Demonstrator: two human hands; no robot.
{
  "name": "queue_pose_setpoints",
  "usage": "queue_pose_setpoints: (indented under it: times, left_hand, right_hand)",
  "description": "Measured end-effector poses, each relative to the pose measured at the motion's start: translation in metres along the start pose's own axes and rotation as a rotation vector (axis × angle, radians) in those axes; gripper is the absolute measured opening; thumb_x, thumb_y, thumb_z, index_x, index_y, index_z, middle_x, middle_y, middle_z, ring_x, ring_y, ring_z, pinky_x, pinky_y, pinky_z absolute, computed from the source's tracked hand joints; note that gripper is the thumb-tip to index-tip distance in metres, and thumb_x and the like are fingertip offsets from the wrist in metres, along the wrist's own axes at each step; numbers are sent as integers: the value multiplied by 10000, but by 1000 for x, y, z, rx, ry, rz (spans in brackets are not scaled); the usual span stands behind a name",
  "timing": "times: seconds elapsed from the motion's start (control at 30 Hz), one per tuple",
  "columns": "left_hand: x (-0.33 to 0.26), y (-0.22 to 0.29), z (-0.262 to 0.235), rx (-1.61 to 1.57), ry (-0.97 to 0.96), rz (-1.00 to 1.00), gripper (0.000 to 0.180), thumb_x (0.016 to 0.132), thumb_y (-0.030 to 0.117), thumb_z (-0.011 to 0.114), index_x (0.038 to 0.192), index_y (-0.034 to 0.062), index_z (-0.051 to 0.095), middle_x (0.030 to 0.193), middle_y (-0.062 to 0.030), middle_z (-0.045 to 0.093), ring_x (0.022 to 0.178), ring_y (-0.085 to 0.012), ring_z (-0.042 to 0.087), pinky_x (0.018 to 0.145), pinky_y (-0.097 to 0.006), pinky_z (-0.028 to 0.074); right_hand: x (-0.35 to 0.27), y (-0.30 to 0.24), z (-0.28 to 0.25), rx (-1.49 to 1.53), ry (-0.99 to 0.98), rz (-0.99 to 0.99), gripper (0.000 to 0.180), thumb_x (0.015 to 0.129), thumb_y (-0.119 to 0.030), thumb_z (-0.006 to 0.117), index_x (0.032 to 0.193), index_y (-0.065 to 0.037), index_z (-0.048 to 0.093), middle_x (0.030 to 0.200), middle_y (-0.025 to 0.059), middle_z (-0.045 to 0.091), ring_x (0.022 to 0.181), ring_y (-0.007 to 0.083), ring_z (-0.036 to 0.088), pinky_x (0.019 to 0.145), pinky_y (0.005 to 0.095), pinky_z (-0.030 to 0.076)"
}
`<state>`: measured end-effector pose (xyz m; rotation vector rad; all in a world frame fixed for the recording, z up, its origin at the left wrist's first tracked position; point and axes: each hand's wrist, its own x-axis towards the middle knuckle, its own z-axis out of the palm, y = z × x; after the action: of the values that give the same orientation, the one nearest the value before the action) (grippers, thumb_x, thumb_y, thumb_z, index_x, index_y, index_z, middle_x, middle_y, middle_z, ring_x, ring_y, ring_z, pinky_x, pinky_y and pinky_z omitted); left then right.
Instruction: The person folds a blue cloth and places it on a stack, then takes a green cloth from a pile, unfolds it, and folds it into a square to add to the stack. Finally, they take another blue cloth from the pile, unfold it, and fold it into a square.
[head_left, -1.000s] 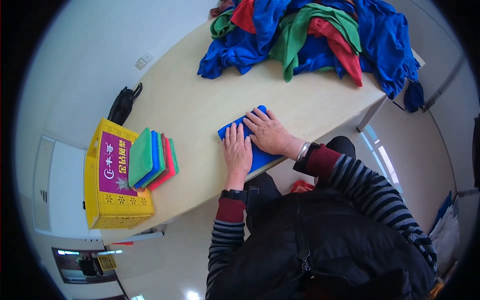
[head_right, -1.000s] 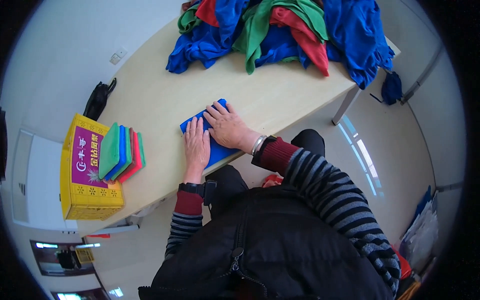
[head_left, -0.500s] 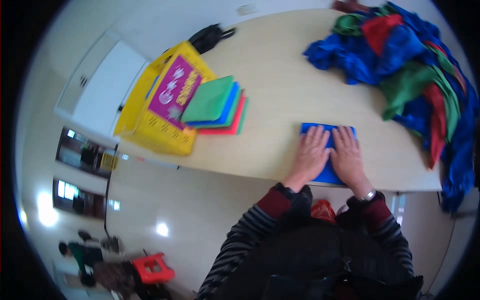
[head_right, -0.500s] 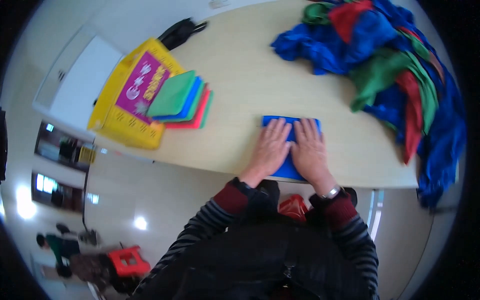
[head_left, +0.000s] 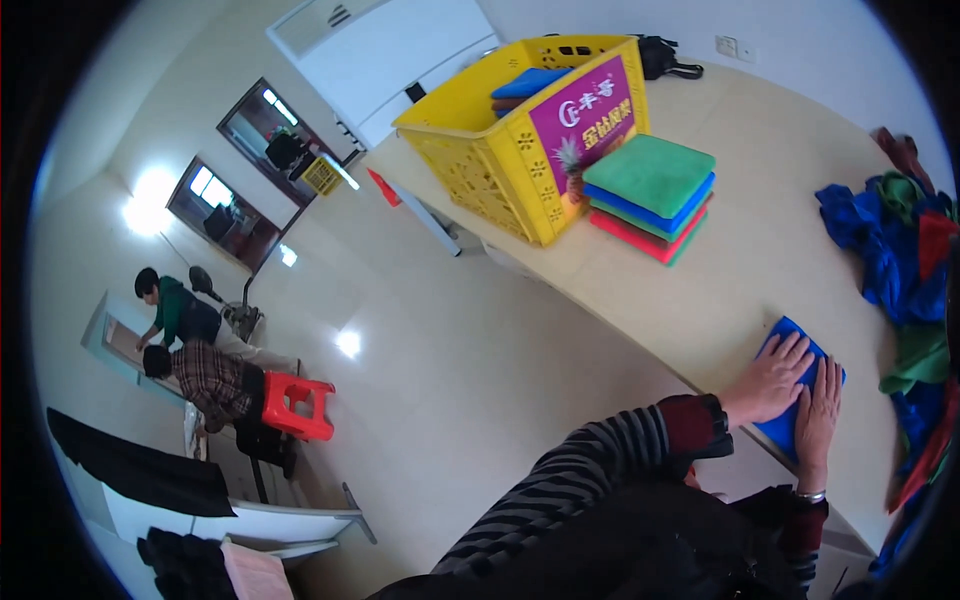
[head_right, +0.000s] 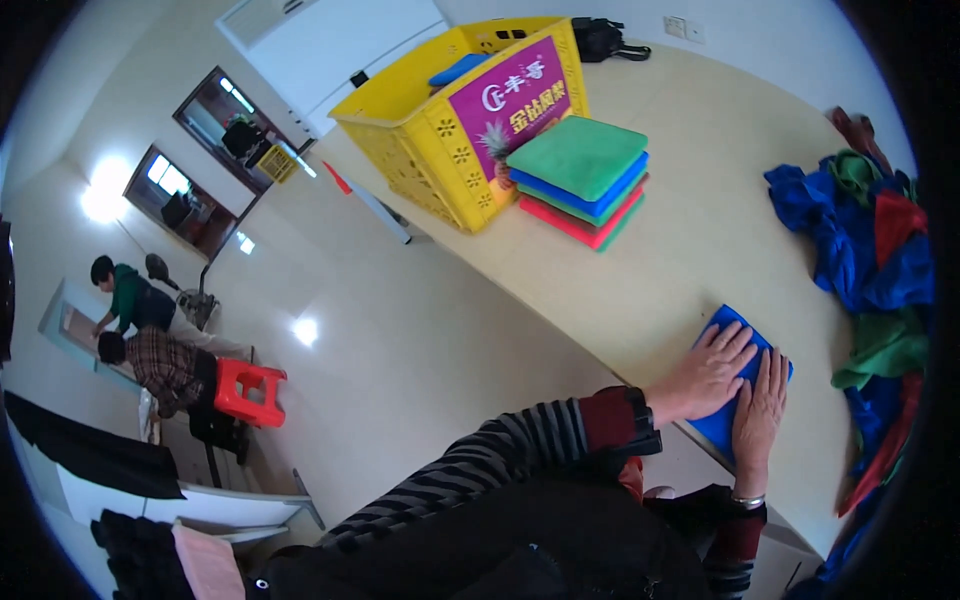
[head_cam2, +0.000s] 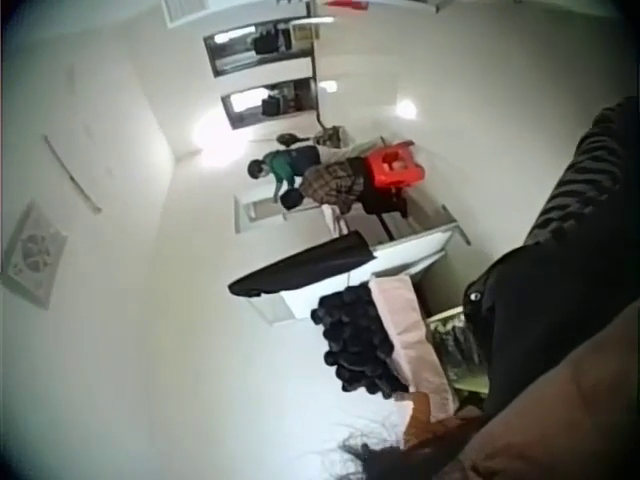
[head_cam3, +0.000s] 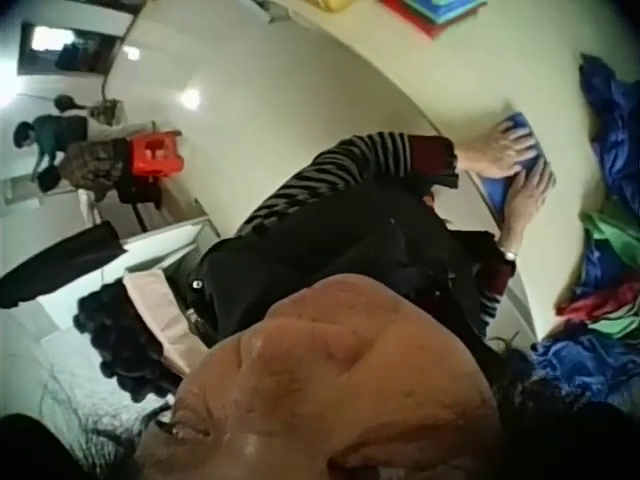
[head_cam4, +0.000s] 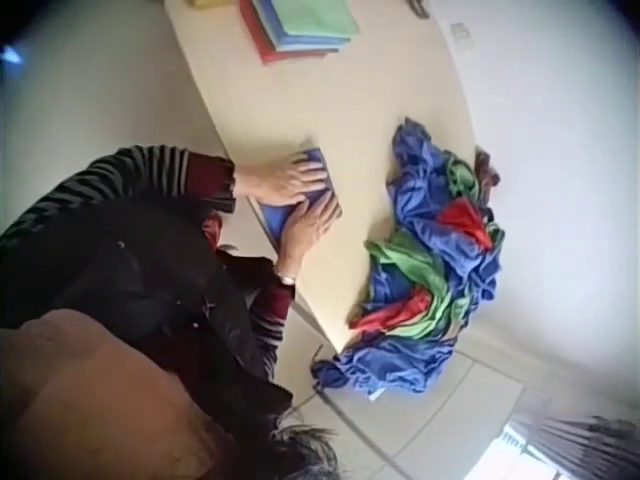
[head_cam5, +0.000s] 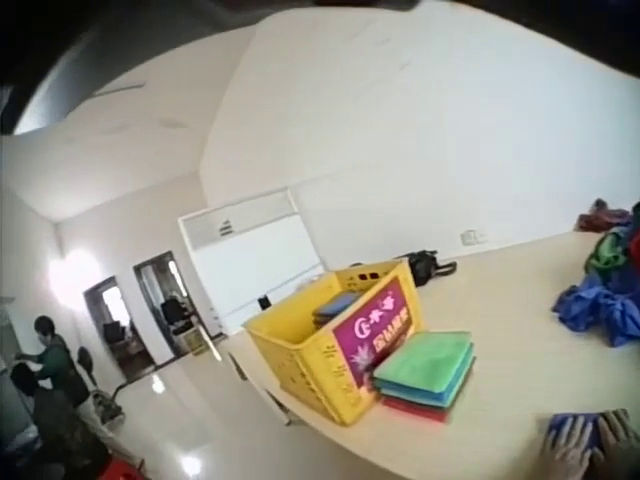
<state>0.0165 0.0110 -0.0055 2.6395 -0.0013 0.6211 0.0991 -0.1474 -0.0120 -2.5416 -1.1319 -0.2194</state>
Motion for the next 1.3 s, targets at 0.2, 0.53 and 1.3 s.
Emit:
queue_pose_setpoints:
  times: [0.2,0.53,1.3]
  left_hand:
    - [-7,-3,0,-30,19,28,555,977,293,522,1424,-32,475,1535,-221,381,1461,-383,288,1202,-530,202]
    - [-7,-12,9,-48,69,32,559,964,281,524,1424,-32,475,1509,-229,417,1449,-372,321,1203,-523,207]
    - [4,1,2,-41,-68,-18,649,1021,447,433,1463,-28,429,1566,-214,346,1475,-368,271,1219,-492,181]
  right_hand:
    - [0,-2,4,-41,-10,26,565,1009,-229,429,1530,-27,344,1604,181,301,1514,346,206,1231,448,166]
    - [7,-41,-24,-235,-57,67,542,1005,-213,482,1501,-20,378,1575,170,353,1483,348,269,1222,488,167]
    - [-1,-22,-9,-105,-87,35,572,1038,-285,391,1548,-40,308,1612,142,302,1520,310,209,1241,456,130]
